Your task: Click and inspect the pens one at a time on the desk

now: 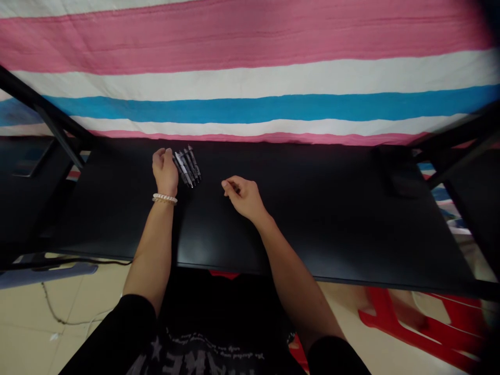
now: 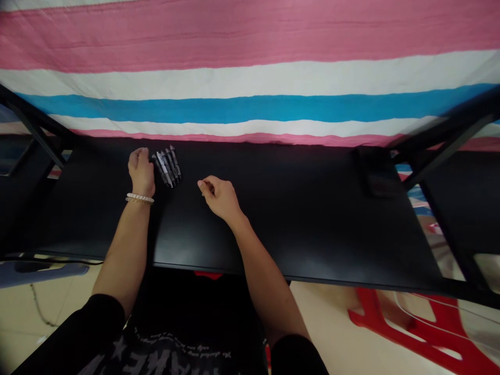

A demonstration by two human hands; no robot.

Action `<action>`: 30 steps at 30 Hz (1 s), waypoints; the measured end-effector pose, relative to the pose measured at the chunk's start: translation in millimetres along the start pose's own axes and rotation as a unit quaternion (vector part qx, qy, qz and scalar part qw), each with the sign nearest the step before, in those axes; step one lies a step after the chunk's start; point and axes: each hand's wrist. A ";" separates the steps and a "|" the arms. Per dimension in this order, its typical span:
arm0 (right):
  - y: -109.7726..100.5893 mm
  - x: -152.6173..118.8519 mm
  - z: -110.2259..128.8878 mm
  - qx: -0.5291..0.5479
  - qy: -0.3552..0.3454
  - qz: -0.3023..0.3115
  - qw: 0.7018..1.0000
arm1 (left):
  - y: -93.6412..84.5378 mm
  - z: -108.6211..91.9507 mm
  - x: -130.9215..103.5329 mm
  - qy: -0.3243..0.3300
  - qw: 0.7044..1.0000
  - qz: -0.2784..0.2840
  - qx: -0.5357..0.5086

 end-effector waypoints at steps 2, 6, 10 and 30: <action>0.4 0.4 -0.4 -0.010 -0.003 0.002 1.000 | -1.2 -0.5 -1.7 0.058 0.992 -0.032 0.106; 2.7 2.0 -2.9 -0.027 -0.007 0.012 1.000 | -1.8 -3.7 -0.6 0.183 0.951 0.016 0.247; 4.8 4.1 -5.7 -0.031 -0.007 0.006 0.999 | 1.5 -2.3 9.3 0.214 0.925 0.110 0.293; 0.7 4.0 -15.1 -0.069 0.020 -0.128 0.989 | 85.2 5.4 -80.9 0.227 0.843 0.273 0.404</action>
Point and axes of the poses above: each hand's wrist, its own x-axis towards the middle knuckle, its own y-axis out of the palm, z = x × y, and after that the axes turned 8 degrees about z, right-handed
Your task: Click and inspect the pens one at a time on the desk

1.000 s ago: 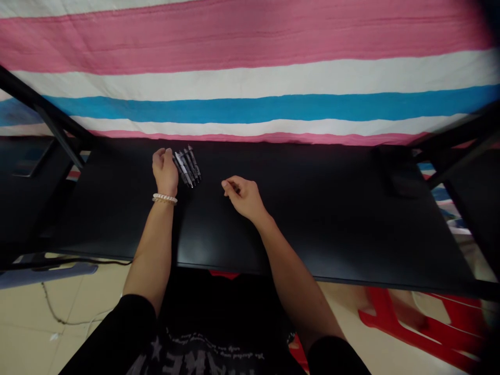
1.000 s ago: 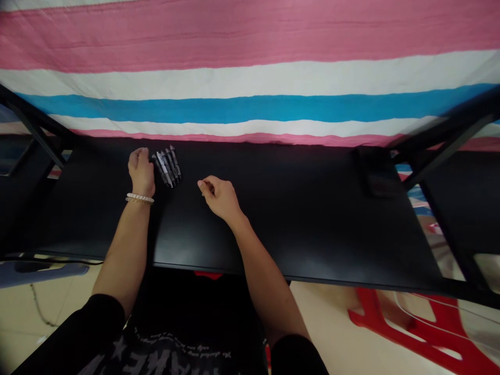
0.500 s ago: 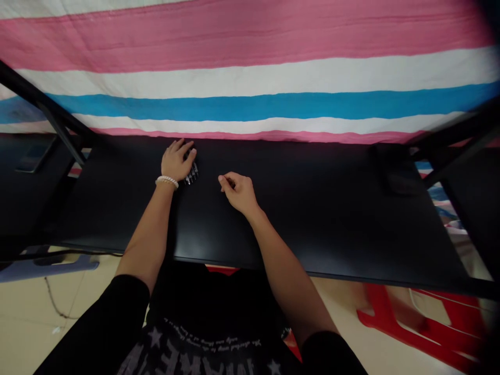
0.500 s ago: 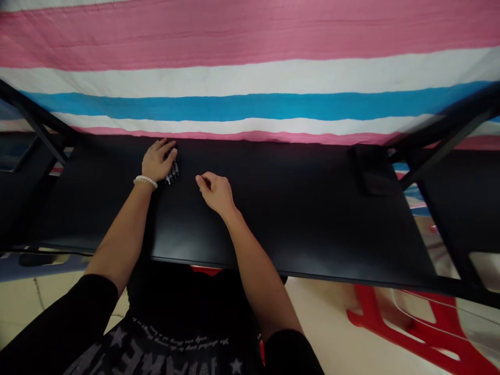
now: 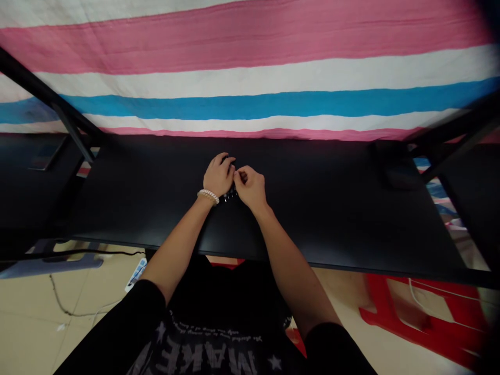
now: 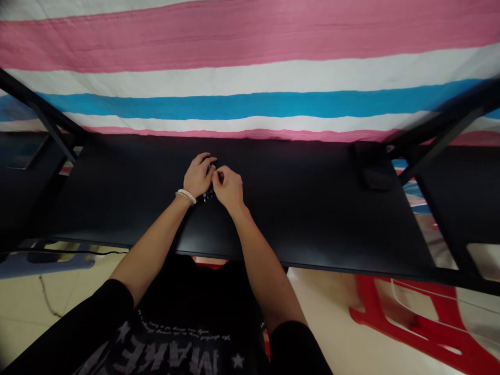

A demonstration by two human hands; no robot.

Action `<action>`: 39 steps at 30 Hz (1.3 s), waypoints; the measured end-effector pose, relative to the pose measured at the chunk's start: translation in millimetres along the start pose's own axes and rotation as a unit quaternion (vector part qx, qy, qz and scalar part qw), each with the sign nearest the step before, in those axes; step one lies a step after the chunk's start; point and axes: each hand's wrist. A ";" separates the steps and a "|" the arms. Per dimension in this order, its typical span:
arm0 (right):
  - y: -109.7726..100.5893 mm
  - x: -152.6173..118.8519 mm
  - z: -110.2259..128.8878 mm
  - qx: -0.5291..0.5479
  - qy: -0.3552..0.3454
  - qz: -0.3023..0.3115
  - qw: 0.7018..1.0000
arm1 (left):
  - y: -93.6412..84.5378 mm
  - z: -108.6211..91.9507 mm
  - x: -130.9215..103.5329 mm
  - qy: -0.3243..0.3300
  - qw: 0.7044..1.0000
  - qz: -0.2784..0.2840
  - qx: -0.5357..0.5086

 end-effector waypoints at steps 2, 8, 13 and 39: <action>-3.0 -0.2 -3.8 0.014 0.013 0.013 1.000 | 3.9 -4.4 4.7 -0.008 1.000 -0.007 -0.009; -4.0 -10.2 -8.6 0.007 0.008 0.017 1.000 | 11.2 -4.1 27.0 0.011 0.999 0.000 -0.037; -0.1 -4.1 -11.0 -0.032 0.015 0.000 0.999 | 18.5 3.1 45.7 0.025 0.998 0.004 -0.053; 10.0 35.0 -17.4 -0.058 0.016 -0.065 0.996 | -4.6 19.4 45.5 -0.069 0.958 -0.171 -0.220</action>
Point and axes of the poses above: each hand's wrist, its own x-axis towards the middle knuckle, its own y-axis out of the palm, z = x × y, and after that the axes turned 8 degrees about z, right-handed
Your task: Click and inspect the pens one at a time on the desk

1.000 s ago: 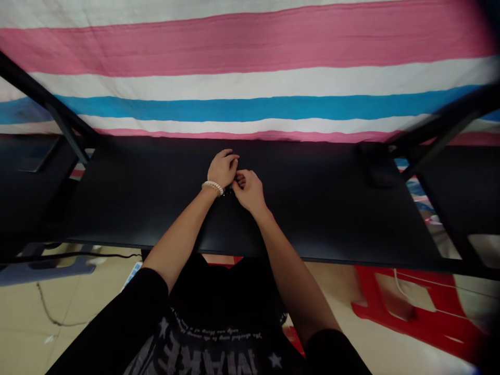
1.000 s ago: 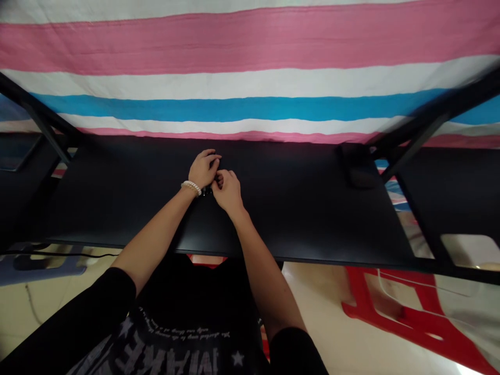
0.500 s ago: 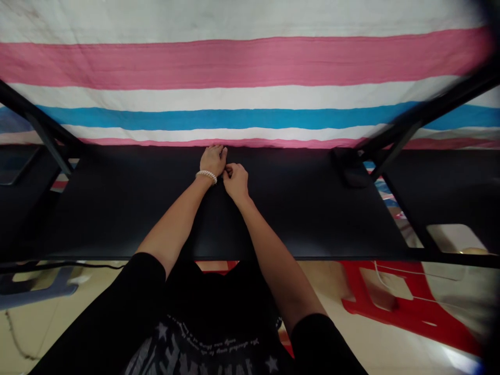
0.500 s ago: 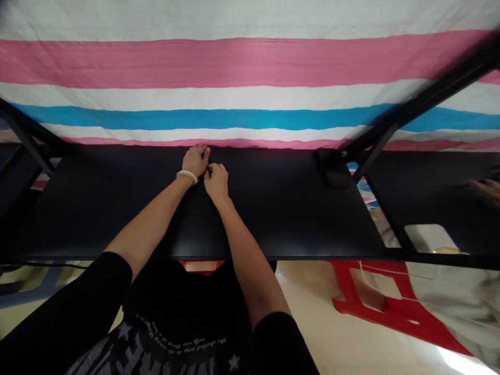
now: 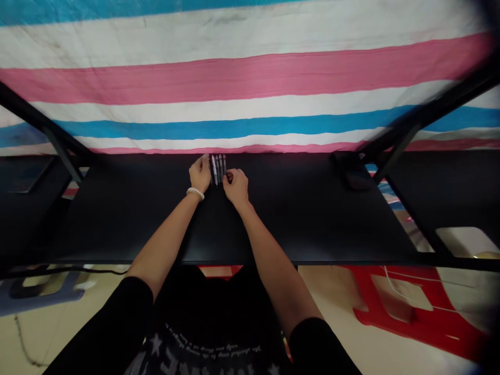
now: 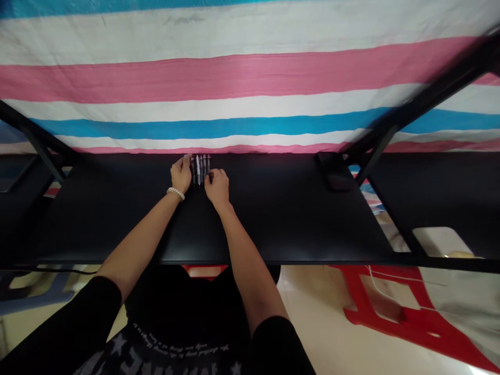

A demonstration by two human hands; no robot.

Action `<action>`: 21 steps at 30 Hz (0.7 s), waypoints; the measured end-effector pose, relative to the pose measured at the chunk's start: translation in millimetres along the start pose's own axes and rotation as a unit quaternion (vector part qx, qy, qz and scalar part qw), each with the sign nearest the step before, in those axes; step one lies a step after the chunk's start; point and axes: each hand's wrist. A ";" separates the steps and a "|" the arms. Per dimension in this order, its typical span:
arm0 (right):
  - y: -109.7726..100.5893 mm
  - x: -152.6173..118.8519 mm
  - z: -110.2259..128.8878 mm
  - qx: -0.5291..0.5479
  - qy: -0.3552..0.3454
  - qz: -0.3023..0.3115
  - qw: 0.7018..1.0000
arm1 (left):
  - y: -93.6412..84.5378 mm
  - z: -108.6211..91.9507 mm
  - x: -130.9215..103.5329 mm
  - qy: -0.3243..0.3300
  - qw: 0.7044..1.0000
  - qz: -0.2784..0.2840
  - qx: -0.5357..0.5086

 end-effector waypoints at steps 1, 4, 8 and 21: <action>0.2 -0.3 -1.1 -0.002 -0.002 -0.003 1.000 | -4.1 1.8 -5.1 0.002 1.000 0.003 0.013; -0.6 -1.3 -3.9 -0.015 -0.006 -0.001 1.000 | -9.9 5.5 -19.1 0.051 0.996 0.042 0.060; -3.7 -3.0 -4.4 -0.025 -0.015 0.014 0.999 | -5.4 4.3 -30.2 0.117 0.973 0.103 0.172; -6.8 -8.6 -5.4 -0.015 0.004 -0.027 1.000 | 1.1 -3.7 -33.3 0.121 0.933 0.177 0.288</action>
Point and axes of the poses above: each hand's wrist, its own x-axis towards the middle knuckle, its own y-axis out of the palm, z = x × y, and after that the axes turned 8 degrees about z, right-handed
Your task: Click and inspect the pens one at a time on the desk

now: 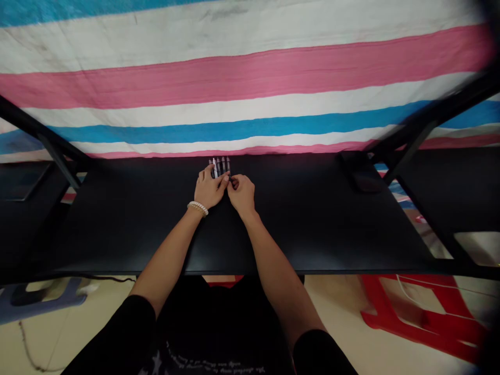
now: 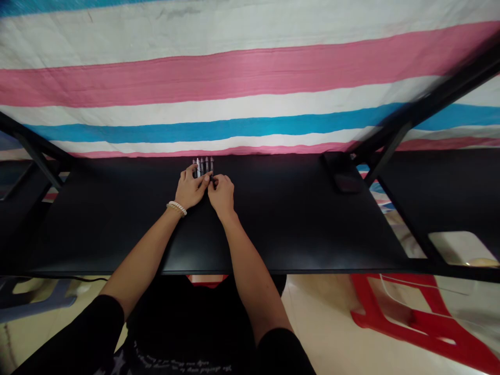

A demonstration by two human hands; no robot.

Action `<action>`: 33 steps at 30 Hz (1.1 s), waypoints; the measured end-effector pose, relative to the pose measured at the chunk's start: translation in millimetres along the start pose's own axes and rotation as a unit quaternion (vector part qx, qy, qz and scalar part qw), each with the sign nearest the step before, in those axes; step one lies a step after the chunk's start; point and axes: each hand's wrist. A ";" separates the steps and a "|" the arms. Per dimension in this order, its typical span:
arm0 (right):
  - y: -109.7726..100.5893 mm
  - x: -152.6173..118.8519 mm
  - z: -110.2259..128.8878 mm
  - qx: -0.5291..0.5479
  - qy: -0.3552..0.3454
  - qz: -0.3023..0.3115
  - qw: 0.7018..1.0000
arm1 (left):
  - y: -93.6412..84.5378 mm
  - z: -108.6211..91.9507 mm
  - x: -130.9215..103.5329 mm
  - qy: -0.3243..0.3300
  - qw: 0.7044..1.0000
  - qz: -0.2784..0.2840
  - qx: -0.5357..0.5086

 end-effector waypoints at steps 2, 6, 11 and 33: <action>0.2 0.7 -0.7 -0.005 0.006 -0.003 1.000 | -0.4 -1.7 0.0 -0.009 1.000 0.014 0.007; 1.5 1.9 -1.5 -0.002 0.008 -0.004 1.000 | -2.5 -5.0 -0.3 -0.024 0.999 0.037 0.013; 0.3 1.8 -0.2 -0.008 0.014 -0.014 1.000 | -7.2 -7.9 -2.6 -0.022 0.999 0.042 0.017; -3.1 -1.3 2.5 -0.031 0.006 0.018 0.999 | -1.2 0.1 -4.9 -0.033 0.981 -0.095 -0.167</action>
Point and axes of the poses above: each hand's wrist, its own x-axis towards the middle knuckle, its own y-axis out of the palm, z = x × y, and after that the axes turned 8 degrees about z, right-handed
